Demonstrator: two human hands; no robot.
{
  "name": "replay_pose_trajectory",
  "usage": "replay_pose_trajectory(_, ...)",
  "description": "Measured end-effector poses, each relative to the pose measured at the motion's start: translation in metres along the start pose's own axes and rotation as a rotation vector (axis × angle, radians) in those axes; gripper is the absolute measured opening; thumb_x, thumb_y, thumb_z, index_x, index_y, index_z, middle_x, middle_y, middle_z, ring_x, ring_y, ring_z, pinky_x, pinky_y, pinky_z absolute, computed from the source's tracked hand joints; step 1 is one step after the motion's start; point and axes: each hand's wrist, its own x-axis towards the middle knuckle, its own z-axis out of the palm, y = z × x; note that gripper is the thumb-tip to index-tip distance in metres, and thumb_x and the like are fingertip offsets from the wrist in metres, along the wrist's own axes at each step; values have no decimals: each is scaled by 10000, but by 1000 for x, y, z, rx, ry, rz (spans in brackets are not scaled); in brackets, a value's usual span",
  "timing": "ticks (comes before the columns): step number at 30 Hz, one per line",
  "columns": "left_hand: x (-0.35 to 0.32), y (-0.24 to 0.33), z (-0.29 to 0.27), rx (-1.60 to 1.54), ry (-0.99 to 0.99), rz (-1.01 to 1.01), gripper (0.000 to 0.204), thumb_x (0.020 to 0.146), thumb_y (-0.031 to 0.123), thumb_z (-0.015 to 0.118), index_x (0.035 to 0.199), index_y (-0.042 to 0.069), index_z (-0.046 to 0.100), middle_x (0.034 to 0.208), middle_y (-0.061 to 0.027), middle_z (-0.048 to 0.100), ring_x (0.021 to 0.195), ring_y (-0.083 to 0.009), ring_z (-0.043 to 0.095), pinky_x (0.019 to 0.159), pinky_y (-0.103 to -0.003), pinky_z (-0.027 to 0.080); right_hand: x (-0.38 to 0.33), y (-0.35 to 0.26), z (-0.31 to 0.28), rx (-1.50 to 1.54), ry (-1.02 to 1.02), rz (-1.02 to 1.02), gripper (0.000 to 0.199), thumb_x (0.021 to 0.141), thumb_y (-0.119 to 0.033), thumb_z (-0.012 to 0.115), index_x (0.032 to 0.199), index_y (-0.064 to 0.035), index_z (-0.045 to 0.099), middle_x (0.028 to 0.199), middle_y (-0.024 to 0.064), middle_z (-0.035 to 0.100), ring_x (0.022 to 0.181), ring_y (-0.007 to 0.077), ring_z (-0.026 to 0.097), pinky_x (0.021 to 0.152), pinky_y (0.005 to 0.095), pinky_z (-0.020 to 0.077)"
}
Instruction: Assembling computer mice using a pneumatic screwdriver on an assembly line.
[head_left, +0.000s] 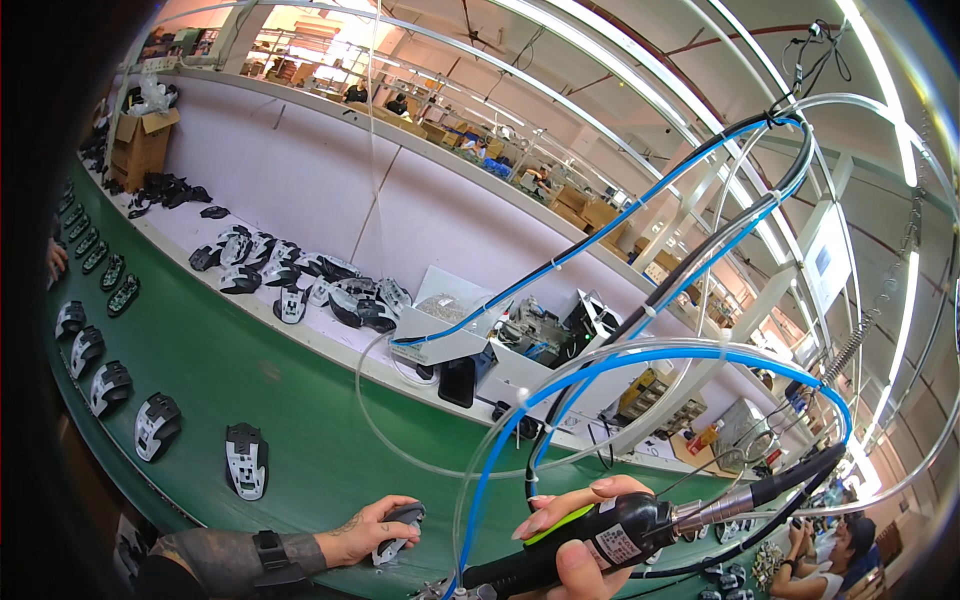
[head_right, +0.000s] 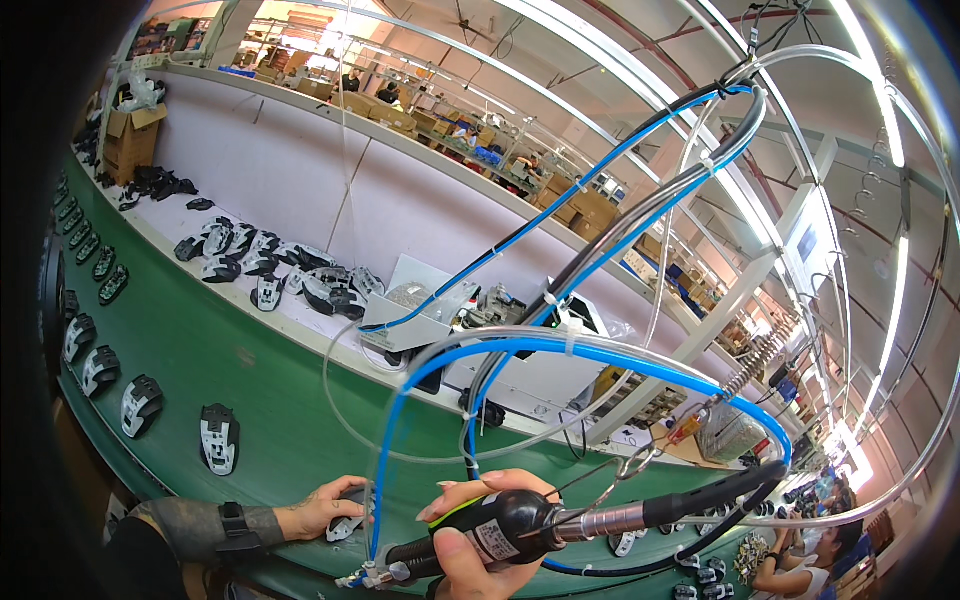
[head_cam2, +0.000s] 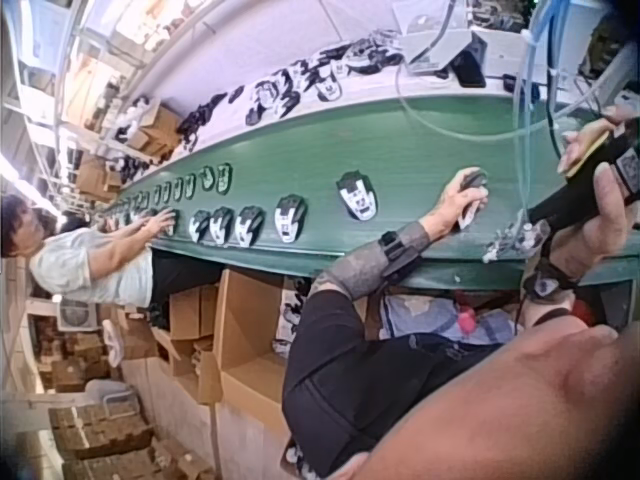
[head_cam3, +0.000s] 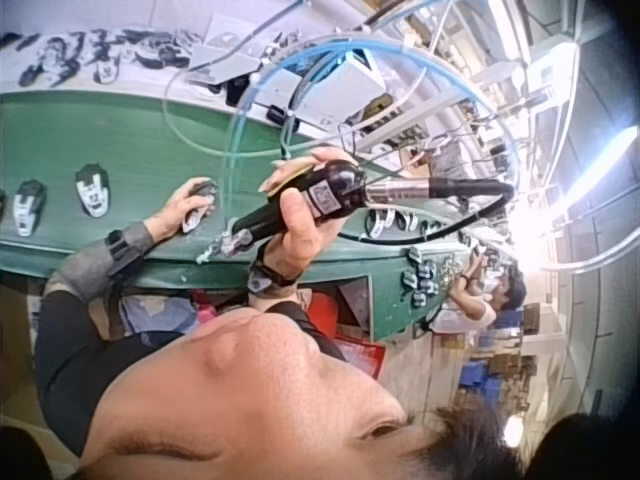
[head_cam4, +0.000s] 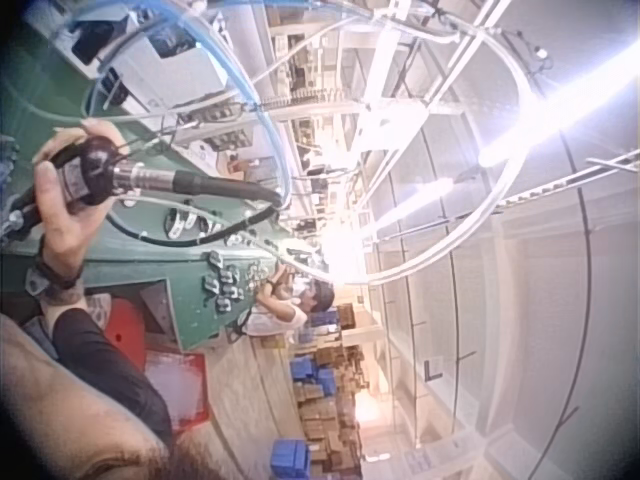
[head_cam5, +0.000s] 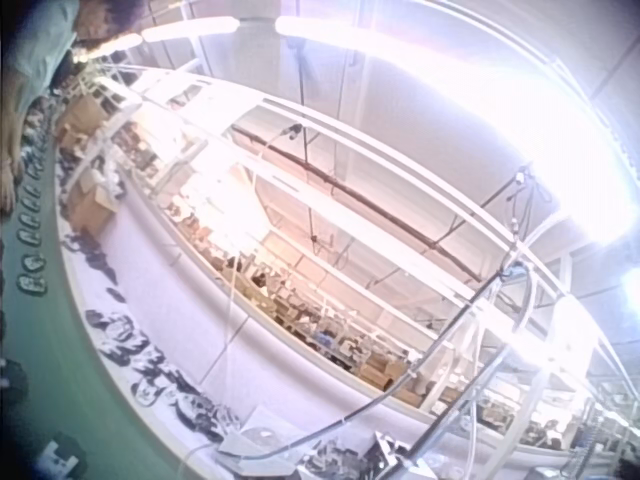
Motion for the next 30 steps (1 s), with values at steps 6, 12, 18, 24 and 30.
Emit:
replay_pose_trajectory(6,1,-3,-1,-3,-5,24,572,808,149,674,1283,-11,398,964,-106,595,852,-155,603,769,-273,488,-5,-8,7,7,-22,7,507,693,-73,680,1118,9,416,797,171,585,668,237,585,699,363,493)
replay_pose_trajectory(12,1,-5,-2,7,-3,7,579,805,144,678,1287,-10,396,969,-106,596,849,-154,605,764,-269,489,-8,-11,9,40,35,16,468,730,-93,635,1130,11,415,838,162,540,697,223,543,650,322,485)
replay_pose_trajectory(18,0,-3,-2,-9,-5,-13,601,805,145,677,1304,-8,379,987,-113,591,867,-162,604,773,-270,488,-6,-13,10,47,49,52,440,729,-92,632,1103,11,425,860,164,532,676,231,544,673,355,489)
replay_pose_trajectory(24,0,2,0,4,-5,-16,614,807,147,675,1313,-10,365,994,-117,588,876,-164,603,781,-275,487,0,5,-6,117,61,-3,535,639,-50,712,1089,-17,424,787,183,592,611,262,609,744,416,506)
replay_pose_trajectory(30,-1,0,0,6,-6,-19,604,811,153,674,1309,-7,372,998,-114,585,872,-159,602,781,-272,485,-4,-7,8,27,55,-62,408,730,-80,622,1082,12,439,876,162,530,649,232,544,651,348,489)
